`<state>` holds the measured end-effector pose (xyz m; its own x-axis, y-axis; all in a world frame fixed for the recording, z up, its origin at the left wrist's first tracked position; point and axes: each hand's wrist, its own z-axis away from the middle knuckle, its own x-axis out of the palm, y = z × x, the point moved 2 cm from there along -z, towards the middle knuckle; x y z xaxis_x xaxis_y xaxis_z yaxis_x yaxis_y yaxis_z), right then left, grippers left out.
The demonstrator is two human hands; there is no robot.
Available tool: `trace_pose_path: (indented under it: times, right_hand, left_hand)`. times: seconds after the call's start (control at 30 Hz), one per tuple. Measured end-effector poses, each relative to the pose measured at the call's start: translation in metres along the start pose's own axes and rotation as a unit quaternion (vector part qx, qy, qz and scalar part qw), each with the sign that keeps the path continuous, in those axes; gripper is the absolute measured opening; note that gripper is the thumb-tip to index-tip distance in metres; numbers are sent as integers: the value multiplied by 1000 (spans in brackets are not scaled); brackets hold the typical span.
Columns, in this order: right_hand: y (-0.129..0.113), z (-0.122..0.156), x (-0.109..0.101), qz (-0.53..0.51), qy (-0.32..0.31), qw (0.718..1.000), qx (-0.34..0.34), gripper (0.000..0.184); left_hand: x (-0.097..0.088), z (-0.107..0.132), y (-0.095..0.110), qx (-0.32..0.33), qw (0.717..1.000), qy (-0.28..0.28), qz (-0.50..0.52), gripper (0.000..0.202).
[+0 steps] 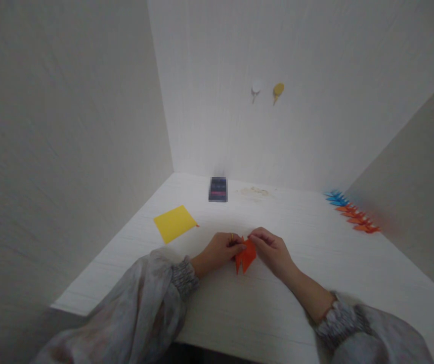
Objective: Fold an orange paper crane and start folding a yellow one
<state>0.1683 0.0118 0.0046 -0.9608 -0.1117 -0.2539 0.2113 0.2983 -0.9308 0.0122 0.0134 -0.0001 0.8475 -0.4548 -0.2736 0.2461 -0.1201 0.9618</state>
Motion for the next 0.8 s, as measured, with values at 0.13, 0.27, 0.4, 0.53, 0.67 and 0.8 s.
trace_pose_path:
  times: [0.13, 0.27, 0.4, 0.53, 0.67, 0.8]
  right_hand:
    - [2, 1, 1, 30, -5, 1000, 6, 17]
    - [-2, 1, 1, 36, -6, 999, -12, 16]
    - [-5, 2, 1, 20, -4, 1000, -23, 16]
    - [-6, 2, 1, -2, -6, 1000, -29, 16]
    - [-6, 3, 1, -23, -6, 999, -34, 17]
    - [-7, 3, 1, -34, -8, 999, -25, 21]
  left_hand:
    - [0, 0, -2, 6, 1000, 3, -5, 25]
    - [0, 0, -3, 11, 1000, 5, -14, 24]
    - [0, 0, -1, 3, 1000, 7, -13, 24]
    - [0, 1, 2, -4, 1000, 2, -4, 23]
    - [0, 0, 4, -2, 1000, -3, -9, 23]
    - [0, -1, 1, -8, 1000, -3, 6, 24]
